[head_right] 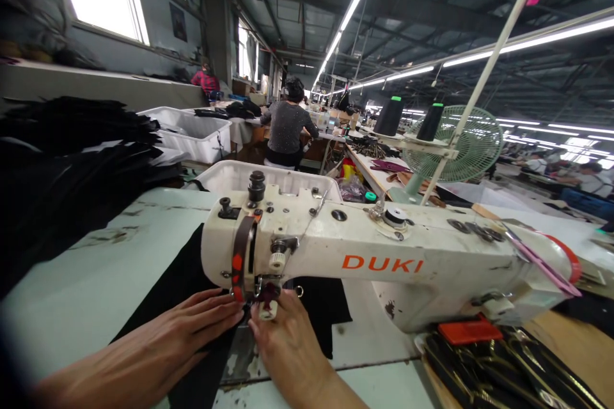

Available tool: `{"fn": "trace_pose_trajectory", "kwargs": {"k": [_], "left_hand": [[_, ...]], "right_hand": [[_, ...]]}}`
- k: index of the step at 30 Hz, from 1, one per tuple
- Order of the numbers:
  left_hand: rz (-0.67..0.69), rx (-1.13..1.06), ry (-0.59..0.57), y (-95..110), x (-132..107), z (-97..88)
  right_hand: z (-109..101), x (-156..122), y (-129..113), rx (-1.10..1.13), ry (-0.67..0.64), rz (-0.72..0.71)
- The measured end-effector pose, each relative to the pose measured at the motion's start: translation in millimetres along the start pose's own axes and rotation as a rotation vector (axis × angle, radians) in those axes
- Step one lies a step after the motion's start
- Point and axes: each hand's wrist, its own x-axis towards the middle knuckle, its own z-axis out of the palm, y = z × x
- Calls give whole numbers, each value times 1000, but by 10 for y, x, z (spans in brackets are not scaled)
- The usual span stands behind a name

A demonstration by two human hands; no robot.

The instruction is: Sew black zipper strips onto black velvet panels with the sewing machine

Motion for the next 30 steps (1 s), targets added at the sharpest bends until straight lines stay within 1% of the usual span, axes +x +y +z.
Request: {"fn": "trace_pose_trajectory", "kwargs": {"k": [3, 7, 13, 16, 20, 22, 26, 30], "left_hand": [[-3, 10, 34, -9, 6, -7], [24, 47, 86, -7, 14, -6], [53, 95, 102, -26, 13, -6], [43, 95, 99, -40, -5, 12], [21, 27, 120, -51, -6, 32], [4, -7, 106, -52, 5, 30], [-37, -63, 44, -34, 16, 9], [-85, -101, 24, -3, -5, 14]], "right_hand": [[11, 22, 12, -19, 13, 20], [11, 30, 17, -48, 30, 43], [-6, 42, 27, 58, 65, 89], [-19, 44, 45, 100, 41, 110], [-40, 31, 72, 109, 11, 136], [-53, 24, 82, 106, 4, 154], [-83, 24, 87, 106, -6, 177], [-113, 34, 90, 72, -16, 196]]}}
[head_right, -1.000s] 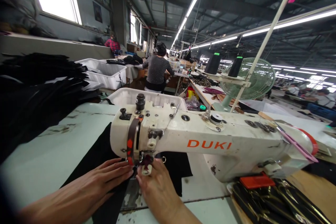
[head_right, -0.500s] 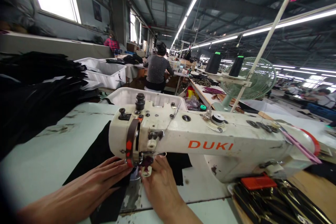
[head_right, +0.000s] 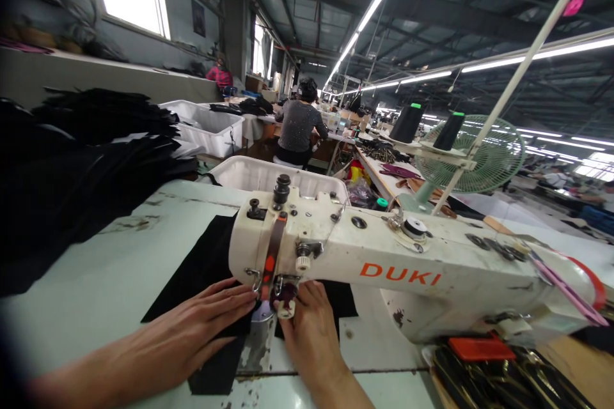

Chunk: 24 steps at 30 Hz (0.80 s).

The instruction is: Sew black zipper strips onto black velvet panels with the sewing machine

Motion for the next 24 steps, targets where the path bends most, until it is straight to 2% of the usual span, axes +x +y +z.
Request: {"fn": "trace_pose_trajectory", "kwargs": {"k": [6, 10, 13, 16, 20, 24], "left_hand": [[-49, -8, 25, -30, -56, 97], [-162, 22, 32, -103, -51, 126], [-274, 67, 11, -139, -19, 90], [-473, 143, 3, -73, -87, -4], [-636, 178, -82, 234, -507, -151], [-632, 134, -134, 610, -1088, -205]], "right_hand": [[-59, -16, 47, -53, 9, 36], [-8, -8, 97, -157, -5, 38], [29, 43, 151, -188, -13, 19], [-50, 46, 207, -204, -7, -1], [-294, -231, 280, -228, 54, -18], [-454, -750, 280, -236, -2, -53]]}}
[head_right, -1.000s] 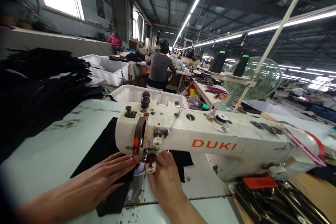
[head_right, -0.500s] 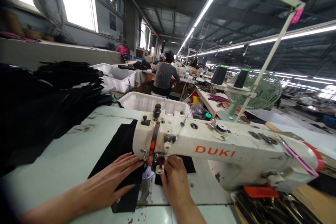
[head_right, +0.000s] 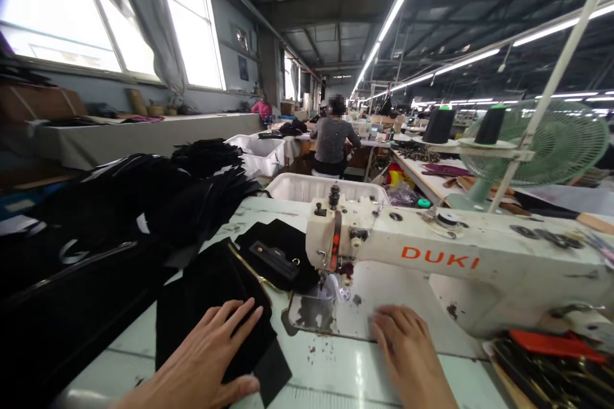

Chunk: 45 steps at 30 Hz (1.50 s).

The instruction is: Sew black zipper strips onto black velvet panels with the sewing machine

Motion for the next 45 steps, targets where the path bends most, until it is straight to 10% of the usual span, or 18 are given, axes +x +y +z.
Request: {"fn": "trace_pose_trajectory", "kwargs": {"k": [7, 12, 20, 29, 33, 37, 40, 45], "left_hand": [[229, -45, 257, -27, -611, 153], [-29, -148, 456, -337, -515, 42], [-326, -183, 303, -1045, -50, -191], [-389, -453, 208, -1041, -172, -260], [-309, -622, 291, -866, -282, -383], [-262, -758, 467, -674, -385, -555], [-206, -849, 548, -476, -394, -597], [121, -978, 587, 34, -284, -448]], "right_hand": [[-200, -384, -427, 31, 110, -116], [-334, -264, -792, 136, 92, -126], [68, 598, -1551, 264, -116, 151], [598, 1237, -1592, 172, -193, 131], [215, 1240, -1705, 195, -161, 54], [-617, 1083, -1736, 342, -71, -135], [-1102, 917, -1658, 875, -356, -303], [-919, 674, -1713, 973, -221, 233]]}}
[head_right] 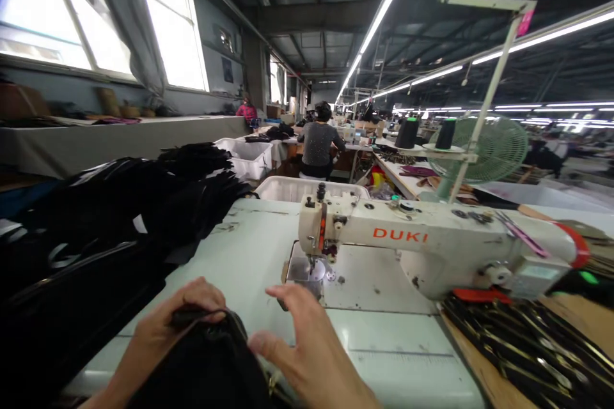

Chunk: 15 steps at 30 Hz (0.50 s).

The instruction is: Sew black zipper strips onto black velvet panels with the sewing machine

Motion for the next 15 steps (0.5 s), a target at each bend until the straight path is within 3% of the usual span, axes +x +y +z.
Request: {"fn": "trace_pose_trajectory", "kwargs": {"k": [3, 5, 10, 15], "left_hand": [[135, -121, -86, 83, -50, 225], [129, -149, -145, 139, -79, 268], [-57, -211, -205, 204, -198, 202], [-16, 50, -281, 251, -256, 260]], "right_hand": [[268, -67, 213, 133, -33, 41], [347, -120, 263, 148, 14, 17], [243, -225, 188, 64, 136, 6], [232, -258, 174, -1, 108, 141]]}}
